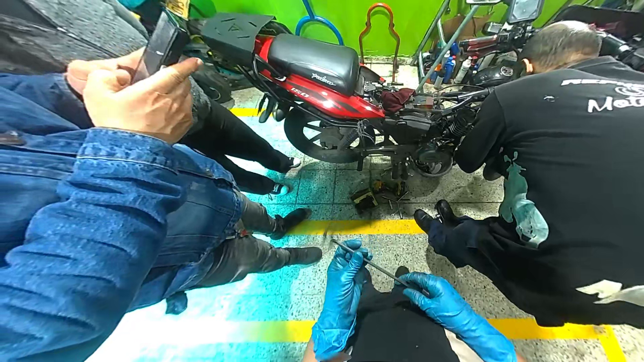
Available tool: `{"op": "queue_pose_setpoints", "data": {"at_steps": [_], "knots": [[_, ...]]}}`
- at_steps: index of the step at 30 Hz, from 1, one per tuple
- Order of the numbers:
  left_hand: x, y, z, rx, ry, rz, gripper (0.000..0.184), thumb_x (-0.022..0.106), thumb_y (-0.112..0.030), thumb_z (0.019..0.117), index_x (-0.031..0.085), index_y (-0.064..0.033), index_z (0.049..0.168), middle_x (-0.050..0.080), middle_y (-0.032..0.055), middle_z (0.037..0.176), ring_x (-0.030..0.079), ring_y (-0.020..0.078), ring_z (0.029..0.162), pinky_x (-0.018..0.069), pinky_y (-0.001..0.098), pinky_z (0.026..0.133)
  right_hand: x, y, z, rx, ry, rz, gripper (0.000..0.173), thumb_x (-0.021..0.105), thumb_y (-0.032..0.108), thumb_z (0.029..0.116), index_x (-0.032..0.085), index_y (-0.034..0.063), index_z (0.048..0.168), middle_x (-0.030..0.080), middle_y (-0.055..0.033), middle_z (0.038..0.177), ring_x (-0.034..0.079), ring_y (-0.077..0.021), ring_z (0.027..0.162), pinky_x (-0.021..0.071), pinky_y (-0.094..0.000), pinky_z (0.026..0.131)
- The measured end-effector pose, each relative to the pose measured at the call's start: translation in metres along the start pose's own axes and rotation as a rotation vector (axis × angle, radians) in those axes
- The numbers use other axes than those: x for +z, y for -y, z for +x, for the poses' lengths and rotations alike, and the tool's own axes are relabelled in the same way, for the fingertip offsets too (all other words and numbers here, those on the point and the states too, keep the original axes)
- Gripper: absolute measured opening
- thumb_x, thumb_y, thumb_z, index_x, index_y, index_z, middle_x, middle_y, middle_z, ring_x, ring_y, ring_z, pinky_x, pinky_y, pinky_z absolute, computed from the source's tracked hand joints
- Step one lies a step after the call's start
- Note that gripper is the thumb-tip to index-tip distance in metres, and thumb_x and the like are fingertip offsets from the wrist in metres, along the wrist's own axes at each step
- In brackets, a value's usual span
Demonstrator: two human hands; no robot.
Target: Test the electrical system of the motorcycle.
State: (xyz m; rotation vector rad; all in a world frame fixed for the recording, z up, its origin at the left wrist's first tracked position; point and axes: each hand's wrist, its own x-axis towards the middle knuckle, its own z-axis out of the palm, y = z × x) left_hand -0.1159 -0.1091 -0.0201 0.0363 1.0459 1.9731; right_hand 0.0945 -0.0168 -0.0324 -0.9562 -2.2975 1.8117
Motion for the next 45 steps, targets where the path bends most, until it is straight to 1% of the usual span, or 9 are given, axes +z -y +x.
{"op": "queue_pose_setpoints", "data": {"at_steps": [4, 7, 10, 16, 23, 27, 31, 42, 45], "knots": [[-0.007, 0.0, 0.003, -0.04, 0.078, -0.067, 0.029, 0.086, -0.02, 0.0798, 0.074, -0.0129, 0.105, 0.07, 0.0002, 0.083, 0.069, 0.0124, 0.075, 0.0611, 0.0365, 0.084, 0.001, 0.0, 0.0, -0.005, 0.036, 0.014, 0.031, 0.06, 0.026, 0.1015, 0.072, 0.009, 0.125, 0.074, -0.0095, 0.114, 0.07, -0.0168, 0.106, 0.0542, -0.0401, 0.098], [-0.011, 0.002, 0.005, -0.144, 0.162, -0.169, 0.024, 0.065, -0.022, 0.098, 0.071, -0.0088, 0.117, 0.069, 0.0142, 0.127, 0.068, 0.0262, 0.114, 0.0543, 0.0443, 0.1, -0.002, -0.002, 0.0, 0.011, 0.025, 0.004, 0.03, 0.06, 0.027, 0.1019, 0.072, 0.0119, 0.125, 0.075, -0.0066, 0.114, 0.07, -0.0145, 0.105, 0.0546, -0.0395, 0.097], [-0.007, 0.0, 0.004, -0.197, 0.195, -0.286, 0.031, 0.052, -0.015, 0.1021, 0.065, -0.0058, 0.128, 0.062, 0.0195, 0.138, 0.061, 0.0323, 0.128, 0.0503, 0.0479, 0.106, -0.003, -0.003, 0.001, 0.025, 0.013, -0.021, 0.031, 0.059, 0.029, 0.1025, 0.072, 0.0136, 0.126, 0.074, -0.0061, 0.115, 0.07, -0.0149, 0.106, 0.0543, -0.0411, 0.097], [-0.004, -0.001, 0.003, -0.175, 0.179, -0.156, 0.034, 0.047, 0.001, 0.1027, 0.057, 0.0006, 0.135, 0.066, 0.02, 0.132, 0.067, 0.0287, 0.12, 0.0538, 0.0407, 0.104, -0.004, -0.002, -0.001, 0.027, -0.005, -0.014, 0.029, 0.059, 0.027, 0.1018, 0.073, 0.0138, 0.124, 0.075, -0.0052, 0.114, 0.069, -0.0139, 0.106, 0.0542, -0.0393, 0.097], [0.004, 0.002, 0.001, -0.069, -0.045, 0.045, 0.02, 0.067, 0.008, 0.0851, 0.065, -0.0034, 0.102, 0.069, 0.0047, 0.08, 0.068, 0.013, 0.068, 0.062, 0.0307, 0.074, -0.001, 0.001, -0.005, -0.003, 0.032, 0.006, 0.032, 0.061, 0.026, 0.1016, 0.071, 0.0085, 0.126, 0.074, -0.0099, 0.115, 0.07, -0.0171, 0.104, 0.0546, -0.0396, 0.097], [-0.006, 0.007, 0.002, -0.147, 0.084, -0.118, 0.018, 0.066, -0.017, 0.0979, 0.071, -0.0047, 0.11, 0.073, 0.0128, 0.107, 0.071, 0.0224, 0.099, 0.0584, 0.0405, 0.093, -0.003, -0.005, -0.006, 0.002, 0.002, -0.01, 0.03, 0.06, 0.027, 0.1017, 0.073, 0.0131, 0.125, 0.074, -0.0063, 0.116, 0.07, -0.0149, 0.108, 0.054, -0.0403, 0.099], [-0.005, 0.005, 0.0, -0.203, 0.178, -0.207, 0.033, 0.044, -0.002, 0.1016, 0.06, -0.0013, 0.13, 0.062, 0.0211, 0.137, 0.062, 0.032, 0.127, 0.0512, 0.0452, 0.106, -0.003, -0.004, -0.007, 0.034, -0.01, -0.013, 0.03, 0.059, 0.027, 0.1019, 0.073, 0.0136, 0.125, 0.075, -0.0056, 0.115, 0.07, -0.0142, 0.105, 0.0543, -0.0396, 0.097], [0.006, -0.005, -0.006, -0.077, -0.091, 0.184, 0.008, 0.056, 0.006, 0.097, 0.062, 0.0009, 0.096, 0.073, 0.0113, 0.083, 0.071, 0.0148, 0.071, 0.0603, 0.0268, 0.071, 0.005, 0.0, -0.009, -0.013, 0.024, 0.023, 0.031, 0.061, 0.026, 0.1018, 0.072, 0.0089, 0.126, 0.075, -0.0086, 0.112, 0.071, -0.015, 0.1, 0.0556, -0.0373, 0.095], [-0.006, -0.002, -0.004, -0.146, -0.011, 0.089, 0.025, 0.042, -0.011, 0.1075, 0.063, 0.0006, 0.113, 0.073, 0.0146, 0.102, 0.072, 0.0202, 0.088, 0.0604, 0.0329, 0.081, 0.003, -0.003, -0.008, 0.038, -0.025, 0.017, 0.031, 0.06, 0.028, 0.1015, 0.072, 0.0126, 0.125, 0.075, -0.0056, 0.113, 0.07, -0.0134, 0.102, 0.0557, -0.0382, 0.095]]}}
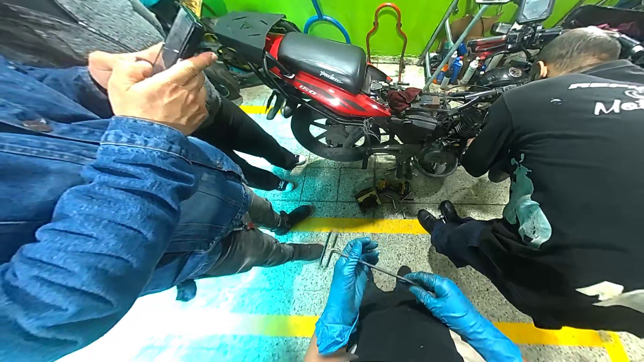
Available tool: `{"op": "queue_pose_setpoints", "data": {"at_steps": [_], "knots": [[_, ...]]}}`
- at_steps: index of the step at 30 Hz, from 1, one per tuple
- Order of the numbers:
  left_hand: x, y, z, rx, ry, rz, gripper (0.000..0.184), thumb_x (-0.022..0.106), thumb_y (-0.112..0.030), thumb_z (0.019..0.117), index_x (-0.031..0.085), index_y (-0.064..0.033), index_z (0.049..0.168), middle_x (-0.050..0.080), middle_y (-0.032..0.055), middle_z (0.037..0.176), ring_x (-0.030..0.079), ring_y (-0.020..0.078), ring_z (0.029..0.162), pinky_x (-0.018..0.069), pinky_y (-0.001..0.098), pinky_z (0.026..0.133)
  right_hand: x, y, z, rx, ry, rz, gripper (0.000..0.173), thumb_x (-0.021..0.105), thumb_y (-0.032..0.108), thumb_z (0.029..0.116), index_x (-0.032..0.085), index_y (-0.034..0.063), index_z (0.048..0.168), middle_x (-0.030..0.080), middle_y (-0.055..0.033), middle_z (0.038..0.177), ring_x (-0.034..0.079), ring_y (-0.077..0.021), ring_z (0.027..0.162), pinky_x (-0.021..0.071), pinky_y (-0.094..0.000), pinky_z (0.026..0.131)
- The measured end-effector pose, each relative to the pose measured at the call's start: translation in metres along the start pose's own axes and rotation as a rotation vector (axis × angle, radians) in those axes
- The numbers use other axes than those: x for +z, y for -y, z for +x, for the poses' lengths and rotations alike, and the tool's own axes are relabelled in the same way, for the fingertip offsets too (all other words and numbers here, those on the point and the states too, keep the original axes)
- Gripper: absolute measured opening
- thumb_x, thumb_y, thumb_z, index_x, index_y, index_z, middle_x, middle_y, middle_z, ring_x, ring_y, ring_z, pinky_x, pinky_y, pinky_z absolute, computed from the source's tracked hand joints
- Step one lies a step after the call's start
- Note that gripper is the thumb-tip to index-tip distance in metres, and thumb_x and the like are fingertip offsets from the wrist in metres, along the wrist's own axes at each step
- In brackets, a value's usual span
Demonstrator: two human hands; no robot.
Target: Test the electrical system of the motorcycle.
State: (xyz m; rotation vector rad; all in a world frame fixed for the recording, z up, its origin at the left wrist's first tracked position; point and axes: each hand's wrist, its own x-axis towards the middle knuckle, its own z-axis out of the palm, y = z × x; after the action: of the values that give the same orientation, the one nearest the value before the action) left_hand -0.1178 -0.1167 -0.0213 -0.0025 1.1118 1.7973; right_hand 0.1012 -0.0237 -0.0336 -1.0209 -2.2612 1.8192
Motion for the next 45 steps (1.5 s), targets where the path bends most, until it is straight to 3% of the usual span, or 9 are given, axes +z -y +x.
{"op": "queue_pose_setpoints", "data": {"at_steps": [5, 13, 19, 23, 28, 31, 33, 36, 45], "knots": [[-0.007, 0.005, 0.0, -0.031, 0.116, -0.075, 0.036, 0.04, -0.002, 0.1034, 0.051, 0.0027, 0.138, 0.063, 0.0209, 0.135, 0.064, 0.0293, 0.122, 0.0537, 0.0417, 0.102, 0.0, 0.001, 0.0, 0.053, -0.027, 0.008, 0.03, 0.059, 0.029, 0.1021, 0.072, 0.014, 0.125, 0.075, -0.003, 0.112, 0.069, -0.0107, 0.099, 0.0559, -0.0357, 0.092], [0.008, -0.005, -0.003, 0.083, -0.135, 0.113, 0.008, 0.055, 0.007, 0.0983, 0.061, 0.0027, 0.096, 0.073, 0.0115, 0.08, 0.072, 0.0156, 0.071, 0.0611, 0.0279, 0.071, 0.006, 0.003, 0.0, -0.021, 0.04, 0.016, 0.031, 0.061, 0.027, 0.1013, 0.071, 0.0096, 0.125, 0.075, -0.0074, 0.11, 0.071, -0.0142, 0.098, 0.0563, -0.038, 0.093], [-0.008, 0.0, -0.001, 0.005, 0.073, -0.006, 0.035, 0.038, -0.004, 0.1051, 0.052, 0.0044, 0.135, 0.066, 0.0209, 0.13, 0.067, 0.028, 0.118, 0.0548, 0.0396, 0.101, 0.001, 0.001, 0.001, 0.067, -0.068, 0.049, 0.03, 0.06, 0.027, 0.1016, 0.072, 0.0128, 0.125, 0.075, -0.0025, 0.111, 0.07, -0.0096, 0.095, 0.0572, -0.0333, 0.089], [0.005, -0.001, -0.006, 0.11, -0.064, 0.104, 0.019, 0.045, 0.006, 0.1009, 0.06, 0.0063, 0.113, 0.075, 0.0162, 0.101, 0.075, 0.0226, 0.09, 0.0617, 0.0357, 0.086, 0.004, 0.0, 0.002, 0.031, -0.035, 0.014, 0.03, 0.06, 0.028, 0.1009, 0.072, 0.012, 0.124, 0.075, -0.0043, 0.109, 0.07, -0.0115, 0.095, 0.0565, -0.0358, 0.09], [0.006, -0.005, -0.001, 0.146, -0.144, 0.054, 0.011, 0.056, 0.007, 0.0936, 0.055, -0.0029, 0.092, 0.066, 0.0046, 0.071, 0.067, 0.0125, 0.064, 0.0604, 0.0277, 0.068, 0.006, 0.003, 0.005, -0.014, 0.022, 0.008, 0.032, 0.061, 0.028, 0.101, 0.072, 0.0096, 0.125, 0.075, -0.0073, 0.108, 0.071, -0.0143, 0.096, 0.0563, -0.0383, 0.091], [-0.005, -0.004, -0.001, 0.111, 0.026, -0.03, 0.022, 0.045, -0.011, 0.1052, 0.065, -0.0036, 0.103, 0.072, 0.0119, 0.096, 0.072, 0.0216, 0.09, 0.0597, 0.0379, 0.087, 0.002, 0.004, 0.006, 0.013, -0.016, 0.006, 0.031, 0.059, 0.029, 0.1016, 0.072, 0.0119, 0.124, 0.075, -0.0049, 0.109, 0.07, -0.0124, 0.097, 0.0566, -0.0369, 0.092], [-0.009, -0.003, -0.002, 0.094, 0.109, -0.056, 0.027, 0.042, -0.008, 0.1044, 0.064, 0.0006, 0.119, 0.068, 0.0199, 0.122, 0.067, 0.0289, 0.114, 0.0554, 0.0431, 0.099, 0.001, 0.002, 0.008, 0.025, -0.034, 0.007, 0.031, 0.058, 0.029, 0.102, 0.072, 0.0132, 0.124, 0.075, -0.0038, 0.11, 0.07, -0.0114, 0.098, 0.0561, -0.0365, 0.092], [-0.009, -0.002, -0.005, 0.074, 0.121, -0.016, 0.033, 0.044, -0.003, 0.1014, 0.054, 0.0033, 0.132, 0.062, 0.0219, 0.135, 0.064, 0.0302, 0.122, 0.0529, 0.0423, 0.103, 0.003, -0.002, 0.008, 0.023, -0.039, 0.019, 0.032, 0.057, 0.029, 0.1025, 0.072, 0.0127, 0.126, 0.075, -0.004, 0.112, 0.07, -0.0121, 0.098, 0.057, -0.0373, 0.092], [0.013, -0.018, 0.002, 0.18, -0.049, 0.166, 0.005, 0.062, 0.004, 0.0927, 0.063, -0.0005, 0.092, 0.074, 0.0097, 0.082, 0.071, 0.0147, 0.07, 0.0601, 0.0281, 0.069, -0.003, 0.022, 0.018, -0.047, 0.065, -0.028, 0.034, 0.06, 0.022, 0.1013, 0.068, 0.0038, 0.128, 0.074, -0.0159, 0.104, 0.072, -0.0266, 0.092, 0.0567, -0.0498, 0.087]]}}
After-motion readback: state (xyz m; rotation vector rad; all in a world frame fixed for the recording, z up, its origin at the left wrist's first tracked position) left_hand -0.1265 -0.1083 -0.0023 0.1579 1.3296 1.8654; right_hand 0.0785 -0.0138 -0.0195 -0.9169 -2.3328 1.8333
